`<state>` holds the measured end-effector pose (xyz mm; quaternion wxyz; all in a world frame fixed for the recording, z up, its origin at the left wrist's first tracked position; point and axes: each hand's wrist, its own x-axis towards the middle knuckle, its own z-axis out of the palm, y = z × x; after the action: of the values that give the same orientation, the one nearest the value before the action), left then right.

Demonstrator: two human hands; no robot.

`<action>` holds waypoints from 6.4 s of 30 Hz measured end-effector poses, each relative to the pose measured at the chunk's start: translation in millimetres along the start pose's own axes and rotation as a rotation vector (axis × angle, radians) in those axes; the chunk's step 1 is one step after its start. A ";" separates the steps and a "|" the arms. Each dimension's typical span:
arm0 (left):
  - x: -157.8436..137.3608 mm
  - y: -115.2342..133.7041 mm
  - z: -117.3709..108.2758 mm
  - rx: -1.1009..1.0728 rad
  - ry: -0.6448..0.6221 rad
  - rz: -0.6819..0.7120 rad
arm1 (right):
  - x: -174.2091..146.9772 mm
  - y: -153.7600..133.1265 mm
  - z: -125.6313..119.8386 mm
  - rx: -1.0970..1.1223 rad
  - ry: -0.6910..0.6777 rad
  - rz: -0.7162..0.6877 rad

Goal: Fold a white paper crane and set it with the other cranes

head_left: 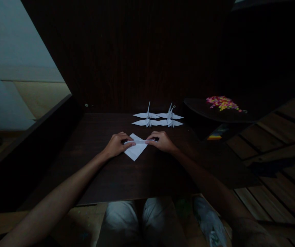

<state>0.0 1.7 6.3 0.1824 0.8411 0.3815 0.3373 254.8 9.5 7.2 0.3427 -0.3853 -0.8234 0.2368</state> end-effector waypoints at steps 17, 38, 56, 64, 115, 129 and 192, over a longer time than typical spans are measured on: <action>-1.6 7.3 2.1 0.027 -0.045 0.144 | -1.3 -8.9 13.5 -0.054 0.026 -0.256; -1.5 9.6 4.4 0.001 -0.055 0.145 | -1.9 -7.0 12.7 -0.105 0.079 -0.248; 0.1 37.6 -11.3 -0.286 0.108 -0.069 | -1.9 -36.8 3.7 0.396 0.131 0.073; -0.5 44.1 -10.7 -0.384 0.037 -0.114 | -3.8 -49.7 5.0 0.415 0.172 0.035; 0.8 11.7 -4.0 -0.008 -0.190 0.130 | -1.3 -23.4 5.8 -0.029 -0.186 -0.026; 3.3 8.9 -1.7 -0.049 -0.154 0.155 | 1.0 -14.2 17.9 0.007 -0.177 -0.027; 0.3 14.2 3.1 0.000 -0.135 0.257 | -0.2 -18.4 23.1 -0.111 -0.128 -0.309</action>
<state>9.7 -7.4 12.2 0.1632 0.9038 0.2575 0.3005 228.9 -4.4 4.1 0.3000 -0.2567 -0.9047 0.1598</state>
